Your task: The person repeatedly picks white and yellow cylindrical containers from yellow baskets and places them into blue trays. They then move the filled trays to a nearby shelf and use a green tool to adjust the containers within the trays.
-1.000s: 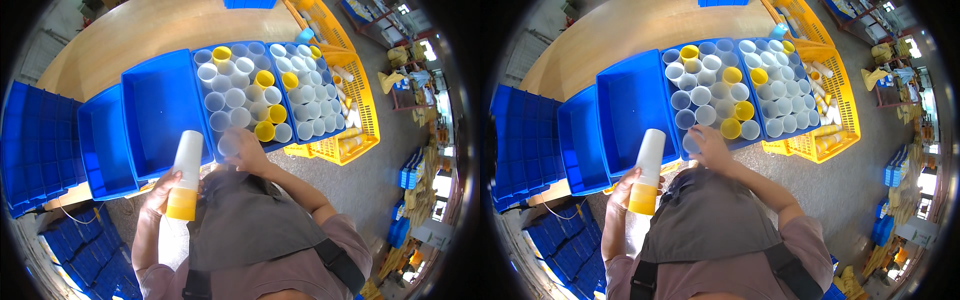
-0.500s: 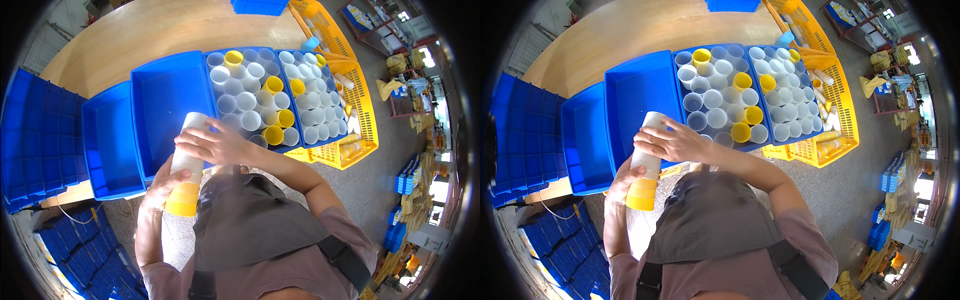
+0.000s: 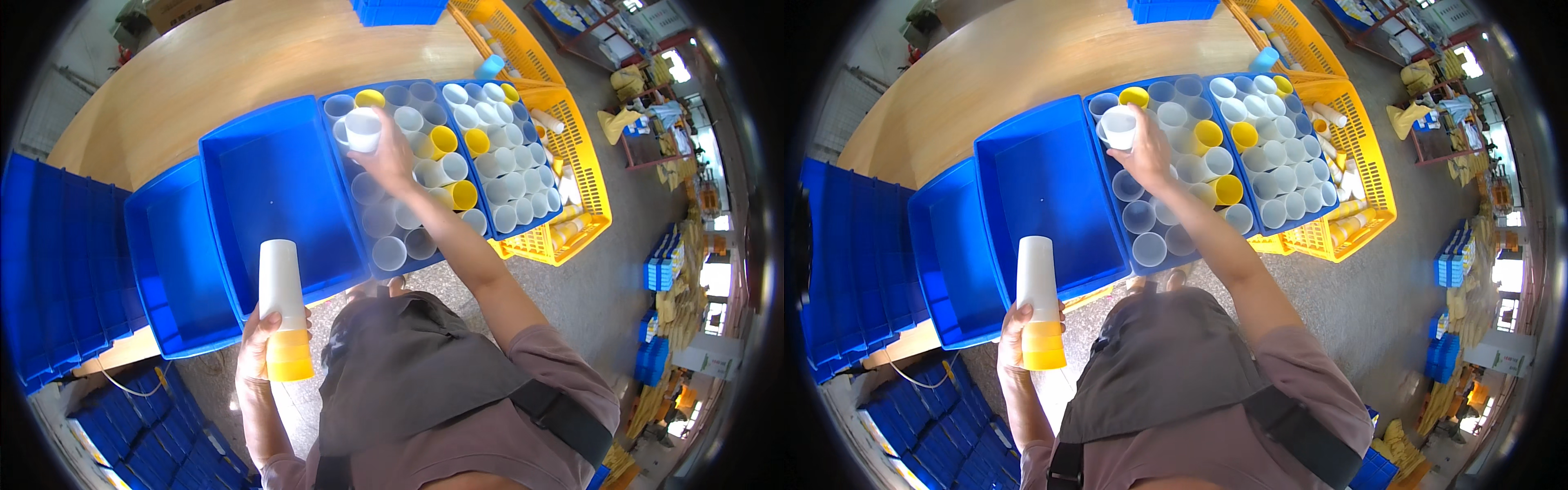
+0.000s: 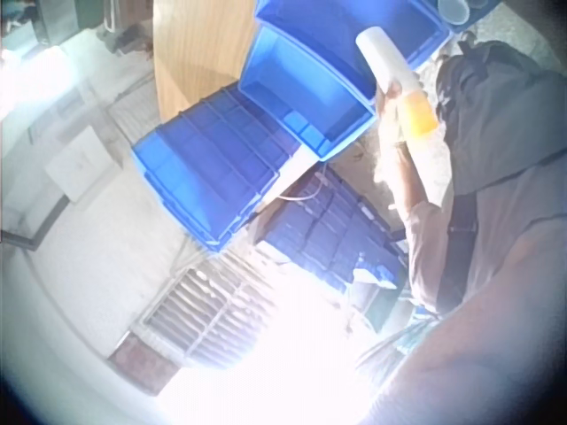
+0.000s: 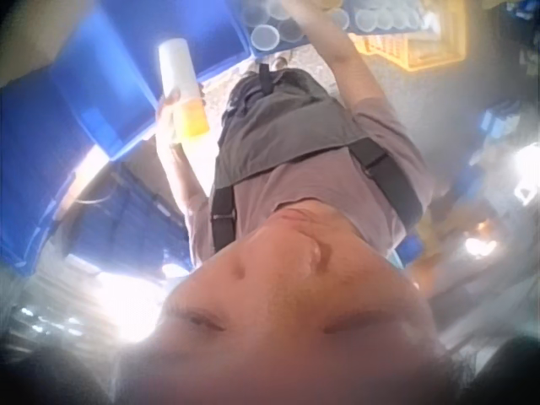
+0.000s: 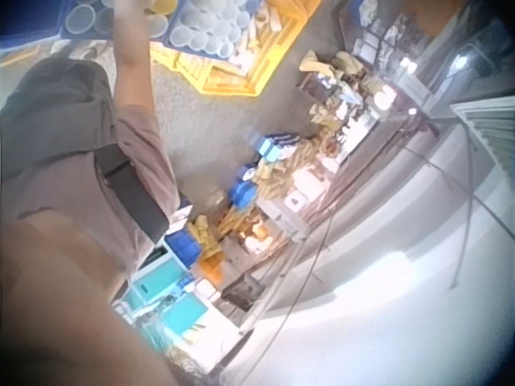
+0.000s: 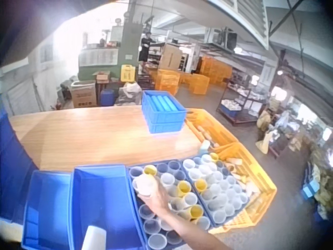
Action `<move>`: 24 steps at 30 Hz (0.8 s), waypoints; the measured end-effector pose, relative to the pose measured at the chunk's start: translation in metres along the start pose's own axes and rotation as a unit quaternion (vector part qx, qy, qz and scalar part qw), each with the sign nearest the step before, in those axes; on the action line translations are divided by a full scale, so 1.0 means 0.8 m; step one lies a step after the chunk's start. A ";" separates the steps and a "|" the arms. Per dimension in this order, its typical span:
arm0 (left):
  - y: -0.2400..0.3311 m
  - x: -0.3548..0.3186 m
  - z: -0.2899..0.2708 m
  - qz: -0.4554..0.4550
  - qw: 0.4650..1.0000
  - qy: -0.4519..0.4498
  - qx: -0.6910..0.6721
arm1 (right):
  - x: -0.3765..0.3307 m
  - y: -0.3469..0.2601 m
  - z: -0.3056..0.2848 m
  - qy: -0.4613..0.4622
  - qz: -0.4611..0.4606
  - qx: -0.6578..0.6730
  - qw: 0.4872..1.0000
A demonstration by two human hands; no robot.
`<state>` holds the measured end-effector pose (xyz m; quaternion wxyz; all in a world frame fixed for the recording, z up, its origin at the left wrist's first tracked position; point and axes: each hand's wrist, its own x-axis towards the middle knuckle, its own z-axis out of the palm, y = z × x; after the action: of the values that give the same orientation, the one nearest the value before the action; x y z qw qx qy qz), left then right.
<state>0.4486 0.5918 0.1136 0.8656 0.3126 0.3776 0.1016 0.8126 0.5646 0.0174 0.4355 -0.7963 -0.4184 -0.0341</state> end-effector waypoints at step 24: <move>-0.184 0.175 0.354 0.136 0.903 -0.255 0.319 | -0.246 0.065 -0.314 0.024 0.316 0.370 0.873</move>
<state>0.7397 0.4024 0.0866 0.7644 0.6353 0.1096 0.0090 0.7994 0.2434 0.0557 0.6961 -0.6655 -0.1162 0.2431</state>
